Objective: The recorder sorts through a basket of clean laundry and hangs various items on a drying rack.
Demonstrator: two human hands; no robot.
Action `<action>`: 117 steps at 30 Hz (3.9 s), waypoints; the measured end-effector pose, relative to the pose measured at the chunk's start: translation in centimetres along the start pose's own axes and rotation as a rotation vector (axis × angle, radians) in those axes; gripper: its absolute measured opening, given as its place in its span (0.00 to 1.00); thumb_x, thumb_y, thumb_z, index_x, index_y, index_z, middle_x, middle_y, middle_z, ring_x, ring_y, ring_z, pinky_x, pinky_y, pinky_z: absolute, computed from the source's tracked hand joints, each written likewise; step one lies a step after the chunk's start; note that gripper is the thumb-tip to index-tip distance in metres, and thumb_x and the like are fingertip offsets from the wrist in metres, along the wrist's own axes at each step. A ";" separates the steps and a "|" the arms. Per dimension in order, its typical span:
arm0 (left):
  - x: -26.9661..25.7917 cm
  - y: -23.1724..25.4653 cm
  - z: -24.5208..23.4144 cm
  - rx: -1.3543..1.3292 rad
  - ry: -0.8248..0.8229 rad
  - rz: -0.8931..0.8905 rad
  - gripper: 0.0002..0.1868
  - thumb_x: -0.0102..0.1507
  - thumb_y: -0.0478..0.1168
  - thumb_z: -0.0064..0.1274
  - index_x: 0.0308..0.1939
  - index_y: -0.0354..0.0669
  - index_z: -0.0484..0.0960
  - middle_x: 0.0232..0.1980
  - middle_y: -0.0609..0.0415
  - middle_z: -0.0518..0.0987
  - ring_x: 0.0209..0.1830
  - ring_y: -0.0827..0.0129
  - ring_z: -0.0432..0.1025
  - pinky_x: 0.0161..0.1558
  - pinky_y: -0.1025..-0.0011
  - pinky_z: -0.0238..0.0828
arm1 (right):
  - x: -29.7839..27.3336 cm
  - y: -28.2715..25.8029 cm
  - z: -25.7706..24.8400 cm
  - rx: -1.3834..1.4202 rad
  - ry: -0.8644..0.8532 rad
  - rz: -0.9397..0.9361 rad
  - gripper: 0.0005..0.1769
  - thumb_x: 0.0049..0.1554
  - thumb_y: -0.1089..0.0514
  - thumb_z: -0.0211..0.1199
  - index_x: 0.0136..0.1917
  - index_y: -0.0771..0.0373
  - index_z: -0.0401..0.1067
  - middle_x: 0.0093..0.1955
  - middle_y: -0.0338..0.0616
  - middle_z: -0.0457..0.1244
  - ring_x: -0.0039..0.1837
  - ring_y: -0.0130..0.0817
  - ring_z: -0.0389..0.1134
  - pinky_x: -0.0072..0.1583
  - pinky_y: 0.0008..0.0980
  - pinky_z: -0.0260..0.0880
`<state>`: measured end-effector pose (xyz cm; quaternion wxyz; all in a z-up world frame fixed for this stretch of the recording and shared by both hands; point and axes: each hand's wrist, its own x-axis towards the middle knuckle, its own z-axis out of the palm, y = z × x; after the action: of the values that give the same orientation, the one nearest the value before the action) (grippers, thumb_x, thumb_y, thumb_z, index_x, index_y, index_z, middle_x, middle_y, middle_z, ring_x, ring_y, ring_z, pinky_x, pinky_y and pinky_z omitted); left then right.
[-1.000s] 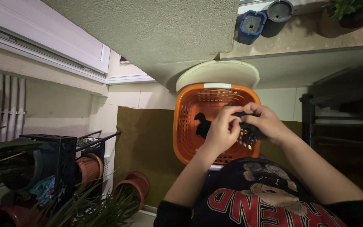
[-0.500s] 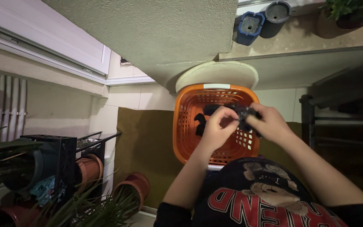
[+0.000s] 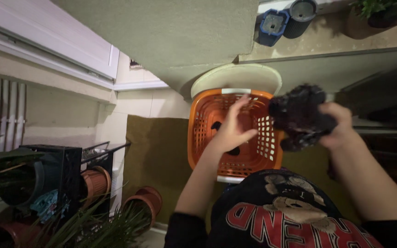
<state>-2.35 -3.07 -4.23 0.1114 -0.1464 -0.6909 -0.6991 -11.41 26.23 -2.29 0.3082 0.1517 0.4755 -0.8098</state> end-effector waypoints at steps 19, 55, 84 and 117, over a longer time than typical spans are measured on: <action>-8.0 -6.5 -6.3 0.632 0.136 -0.300 0.07 0.72 0.44 0.50 0.47 0.47 0.79 0.39 0.47 0.83 0.40 0.48 0.79 0.41 0.56 0.73 | -0.6 -0.1 5.0 -0.362 0.312 -0.282 0.23 0.58 0.66 0.48 0.65 0.56 0.69 0.54 0.40 0.67 0.52 0.38 0.72 0.52 0.37 0.76; -10.4 -6.7 -3.8 -0.901 -0.142 -0.564 0.11 0.54 0.25 0.47 0.36 0.44 0.69 0.48 0.56 0.75 0.47 0.73 0.68 0.51 0.75 0.66 | 2.9 7.9 6.1 -0.667 -0.282 0.184 0.29 0.63 0.48 0.51 0.75 0.56 0.64 0.39 0.38 0.67 0.45 0.25 0.66 0.51 0.25 0.64; -5.2 1.9 -4.2 -0.377 0.089 -0.459 0.23 0.70 0.38 0.49 0.70 0.39 0.75 0.54 0.52 0.81 0.56 0.69 0.74 0.64 0.70 0.69 | -2.8 1.8 5.6 -0.012 -0.387 -0.019 0.29 0.54 0.52 0.63 0.60 0.79 0.67 0.52 0.54 0.68 0.53 0.42 0.72 0.57 0.38 0.74; -4.9 0.3 -2.0 -1.181 0.592 -0.277 0.39 0.58 0.21 0.49 0.73 0.48 0.65 0.69 0.51 0.72 0.69 0.58 0.66 0.68 0.57 0.65 | 1.1 9.7 9.6 -1.311 -0.571 -0.397 0.40 0.44 0.45 0.79 0.64 0.68 0.71 0.56 0.51 0.69 0.57 0.43 0.71 0.60 0.41 0.69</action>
<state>2.22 -5.29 -5.73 0.1066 0.1047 -0.1455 -0.9780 -5.57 14.07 -4.67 0.2948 -0.3687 0.7813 -0.4083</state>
